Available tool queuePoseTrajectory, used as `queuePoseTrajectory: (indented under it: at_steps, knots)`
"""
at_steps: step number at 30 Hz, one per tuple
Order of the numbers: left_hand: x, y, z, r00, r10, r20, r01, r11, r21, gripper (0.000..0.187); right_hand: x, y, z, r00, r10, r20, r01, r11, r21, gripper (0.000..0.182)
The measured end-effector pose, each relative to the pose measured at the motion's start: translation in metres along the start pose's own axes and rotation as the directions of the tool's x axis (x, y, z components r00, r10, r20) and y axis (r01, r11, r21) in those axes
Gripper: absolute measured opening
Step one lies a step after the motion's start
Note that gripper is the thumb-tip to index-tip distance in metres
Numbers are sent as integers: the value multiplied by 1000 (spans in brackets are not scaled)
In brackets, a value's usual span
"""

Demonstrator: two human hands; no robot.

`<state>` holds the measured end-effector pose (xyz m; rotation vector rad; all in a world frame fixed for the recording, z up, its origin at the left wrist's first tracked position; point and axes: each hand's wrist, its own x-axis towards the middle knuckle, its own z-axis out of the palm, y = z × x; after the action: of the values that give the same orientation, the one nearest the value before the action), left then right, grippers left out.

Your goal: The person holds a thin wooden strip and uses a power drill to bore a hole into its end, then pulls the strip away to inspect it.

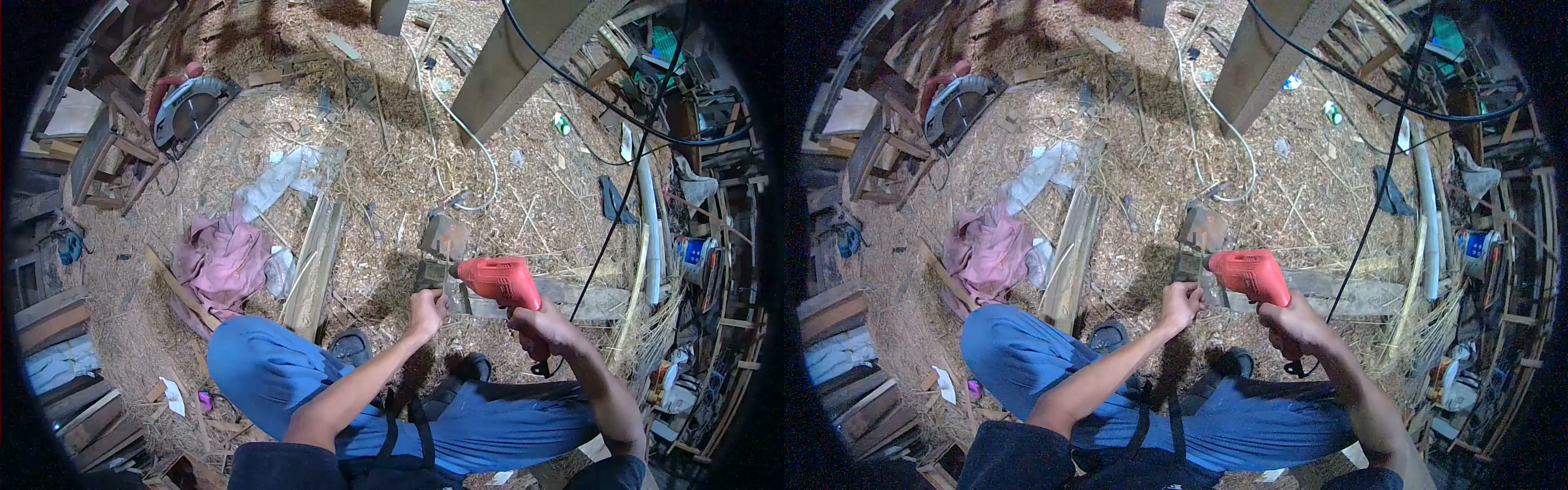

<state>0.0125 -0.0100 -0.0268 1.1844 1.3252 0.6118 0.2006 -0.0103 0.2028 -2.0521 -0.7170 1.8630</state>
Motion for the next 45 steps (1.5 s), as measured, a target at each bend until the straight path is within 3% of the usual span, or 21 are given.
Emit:
queuePoseTrajectory:
  at_steps: [2, 8, 22, 27, 31, 33, 35, 40, 43, 45]
  knots:
    - [-1, 2, 0, 1000, -4, -5, 4, 1000, -2, 21, 0, -3, 0, 998, 62, 2, -62, 998, 11, 28]
    - [-2, 9, -5, 1000, 31, -5, -31, 999, 44, 20, -6, -13, 4, 992, 119, -31, -120, 992, -42, 23]
    - [-2, 7, -3, 1000, 1, -14, 0, 996, 84, 17, -1, -8, 7, 997, 65, -45, -66, 998, -5, 14]
    - [1, -6, 2, 997, 80, -3, -79, 995, 65, 23, -4, -10, 9, 998, 46, -38, -45, 999, 23, 10]
    - [3, -10, 6, 999, 49, 9, -49, 993, 106, 23, 6, 8, -1, 998, 45, -37, -43, 997, 60, 21]
    - [2, -2, 2, 998, -37, 51, 37, 999, -5, 22, 6, 10, -5, 1000, 14, -21, -13, 997, 75, 25]
    - [0, 3, 1, 998, -43, 47, 43, 999, -9, 22, -4, 3, -7, 997, 43, 57, -56, 970, 235, 35]
    - [-7, 17, -3, 993, -76, 85, 78, 997, -23, 20, -18, 0, -9, 998, -37, 57, 25, 980, 200, 37]
    - [-7, 24, -5, 996, -25, 81, 25, 1000, 8, 21, -28, -3, -12, 995, 26, 101, -41, 987, 153, 38]
    - [-6, 40, -9, 998, -2, 65, 4, 1000, -17, 21, -37, -8, -8, 996, -87, -8, 87, 985, 148, 34]
